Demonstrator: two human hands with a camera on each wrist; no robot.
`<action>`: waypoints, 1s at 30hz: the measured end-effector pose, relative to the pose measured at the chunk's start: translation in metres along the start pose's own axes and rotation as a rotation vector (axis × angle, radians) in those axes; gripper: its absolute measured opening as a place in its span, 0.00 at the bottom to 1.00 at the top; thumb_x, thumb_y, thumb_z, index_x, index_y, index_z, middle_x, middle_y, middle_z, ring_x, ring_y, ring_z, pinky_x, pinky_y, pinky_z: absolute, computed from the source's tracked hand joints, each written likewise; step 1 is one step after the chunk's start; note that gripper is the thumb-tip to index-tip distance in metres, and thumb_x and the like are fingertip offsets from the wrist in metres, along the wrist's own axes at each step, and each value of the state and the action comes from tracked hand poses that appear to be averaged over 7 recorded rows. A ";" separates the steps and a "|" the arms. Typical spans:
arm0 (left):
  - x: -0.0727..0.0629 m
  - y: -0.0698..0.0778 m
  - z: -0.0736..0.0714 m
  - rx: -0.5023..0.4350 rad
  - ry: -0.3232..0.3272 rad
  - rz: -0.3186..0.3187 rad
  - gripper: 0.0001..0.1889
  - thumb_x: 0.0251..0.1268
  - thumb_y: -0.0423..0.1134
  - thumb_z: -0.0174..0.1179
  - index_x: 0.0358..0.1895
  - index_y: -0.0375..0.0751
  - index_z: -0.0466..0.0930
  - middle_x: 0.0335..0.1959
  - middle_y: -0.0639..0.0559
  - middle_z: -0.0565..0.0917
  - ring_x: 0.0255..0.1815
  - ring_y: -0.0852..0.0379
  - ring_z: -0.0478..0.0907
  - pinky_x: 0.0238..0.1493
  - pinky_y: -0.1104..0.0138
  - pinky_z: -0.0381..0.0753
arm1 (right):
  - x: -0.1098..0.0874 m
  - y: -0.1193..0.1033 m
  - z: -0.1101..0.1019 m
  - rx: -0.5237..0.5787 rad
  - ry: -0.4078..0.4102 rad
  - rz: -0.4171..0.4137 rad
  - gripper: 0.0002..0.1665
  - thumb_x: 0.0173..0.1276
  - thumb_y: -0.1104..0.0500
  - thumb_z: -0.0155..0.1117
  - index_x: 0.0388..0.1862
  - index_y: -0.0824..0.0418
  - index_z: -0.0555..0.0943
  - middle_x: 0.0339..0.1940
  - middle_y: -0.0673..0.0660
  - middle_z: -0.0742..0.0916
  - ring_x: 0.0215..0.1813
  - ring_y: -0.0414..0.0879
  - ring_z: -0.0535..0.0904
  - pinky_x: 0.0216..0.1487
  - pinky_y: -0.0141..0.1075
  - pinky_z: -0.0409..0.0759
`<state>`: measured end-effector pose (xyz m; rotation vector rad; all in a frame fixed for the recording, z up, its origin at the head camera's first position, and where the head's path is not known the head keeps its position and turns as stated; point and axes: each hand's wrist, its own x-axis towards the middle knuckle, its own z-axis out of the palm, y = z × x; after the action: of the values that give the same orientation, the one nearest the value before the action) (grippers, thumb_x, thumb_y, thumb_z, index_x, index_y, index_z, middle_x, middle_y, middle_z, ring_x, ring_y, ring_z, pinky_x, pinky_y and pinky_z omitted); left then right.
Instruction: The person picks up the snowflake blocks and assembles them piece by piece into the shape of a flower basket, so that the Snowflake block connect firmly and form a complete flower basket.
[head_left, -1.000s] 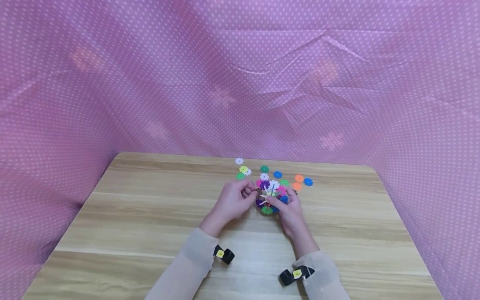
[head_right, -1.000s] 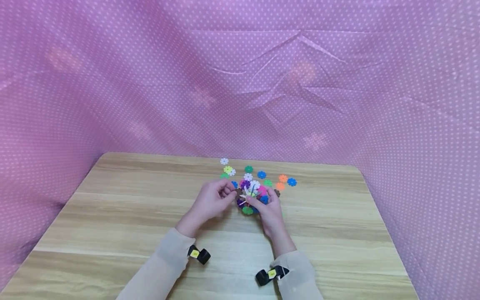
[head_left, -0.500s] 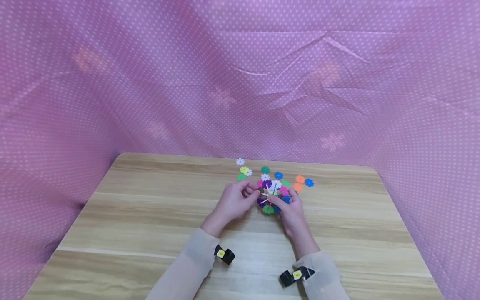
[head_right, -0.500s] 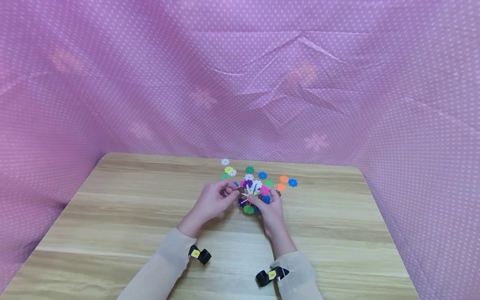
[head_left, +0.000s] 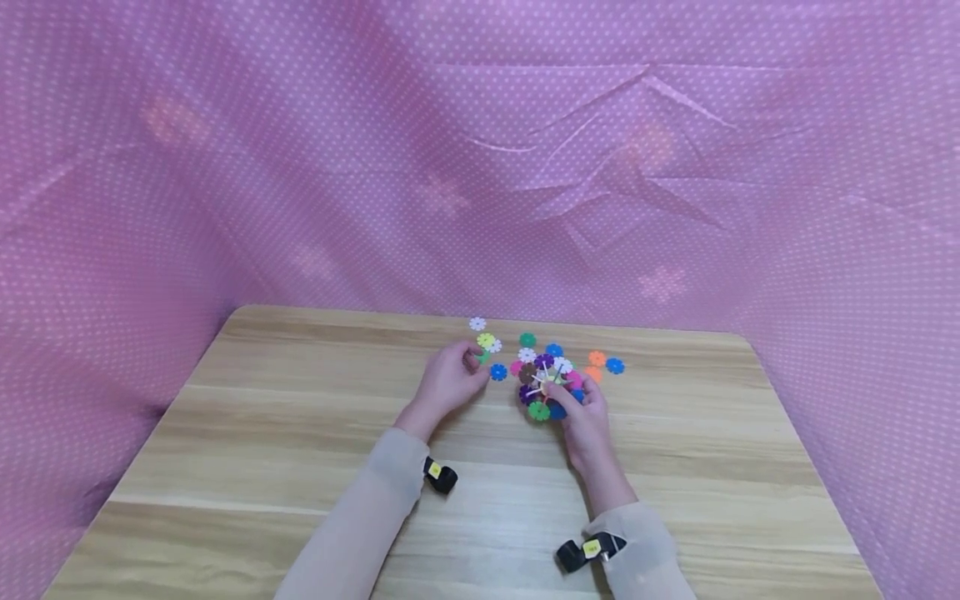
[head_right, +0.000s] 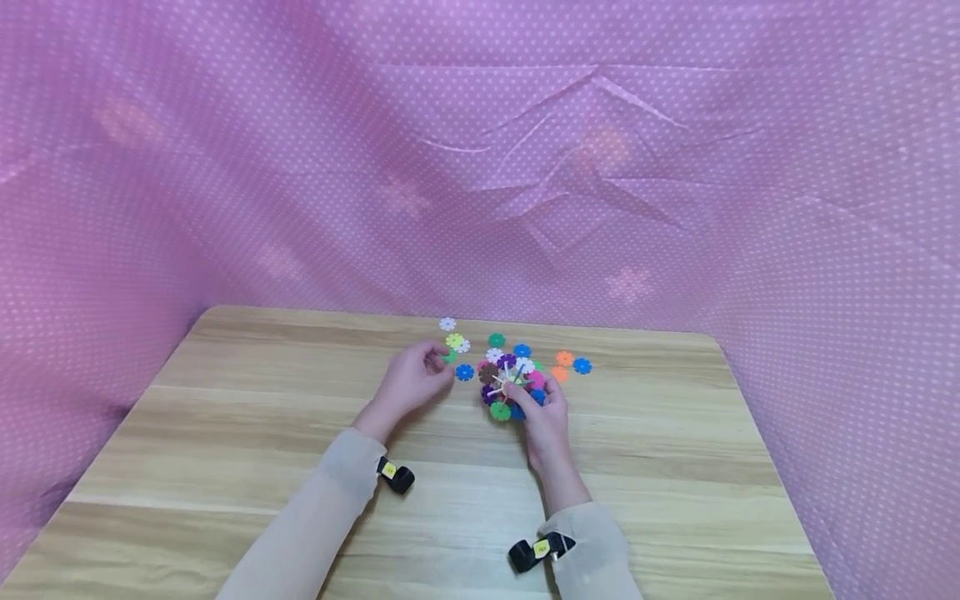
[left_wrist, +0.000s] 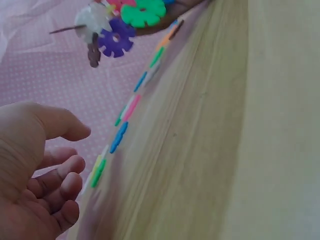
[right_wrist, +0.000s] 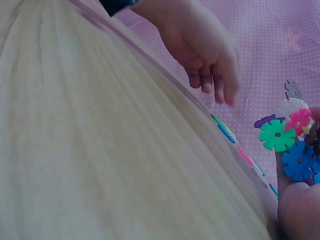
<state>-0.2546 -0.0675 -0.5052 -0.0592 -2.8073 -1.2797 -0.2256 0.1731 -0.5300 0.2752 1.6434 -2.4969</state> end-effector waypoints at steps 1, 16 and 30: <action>0.002 0.000 0.001 0.025 -0.010 0.000 0.19 0.67 0.39 0.77 0.58 0.39 0.86 0.42 0.51 0.86 0.43 0.52 0.82 0.52 0.55 0.87 | 0.000 0.000 0.000 0.003 -0.001 0.003 0.34 0.74 0.64 0.73 0.75 0.62 0.70 0.72 0.61 0.81 0.67 0.47 0.84 0.70 0.37 0.82; 0.008 0.000 0.015 0.160 -0.088 0.088 0.15 0.70 0.39 0.75 0.54 0.36 0.90 0.42 0.50 0.82 0.44 0.54 0.78 0.50 0.59 0.84 | -0.002 0.001 0.000 0.076 -0.030 -0.001 0.33 0.75 0.66 0.70 0.74 0.62 0.69 0.70 0.58 0.83 0.66 0.46 0.86 0.70 0.38 0.82; -0.020 0.007 0.005 -0.006 -0.059 -0.010 0.09 0.71 0.34 0.72 0.46 0.41 0.81 0.37 0.52 0.83 0.38 0.56 0.80 0.44 0.61 0.86 | -0.004 0.000 -0.002 0.071 -0.047 0.008 0.35 0.75 0.66 0.70 0.77 0.62 0.68 0.71 0.57 0.83 0.65 0.47 0.86 0.70 0.39 0.82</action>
<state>-0.2349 -0.0595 -0.5047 -0.0851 -2.8560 -1.3101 -0.2217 0.1747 -0.5296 0.2283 1.5361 -2.5387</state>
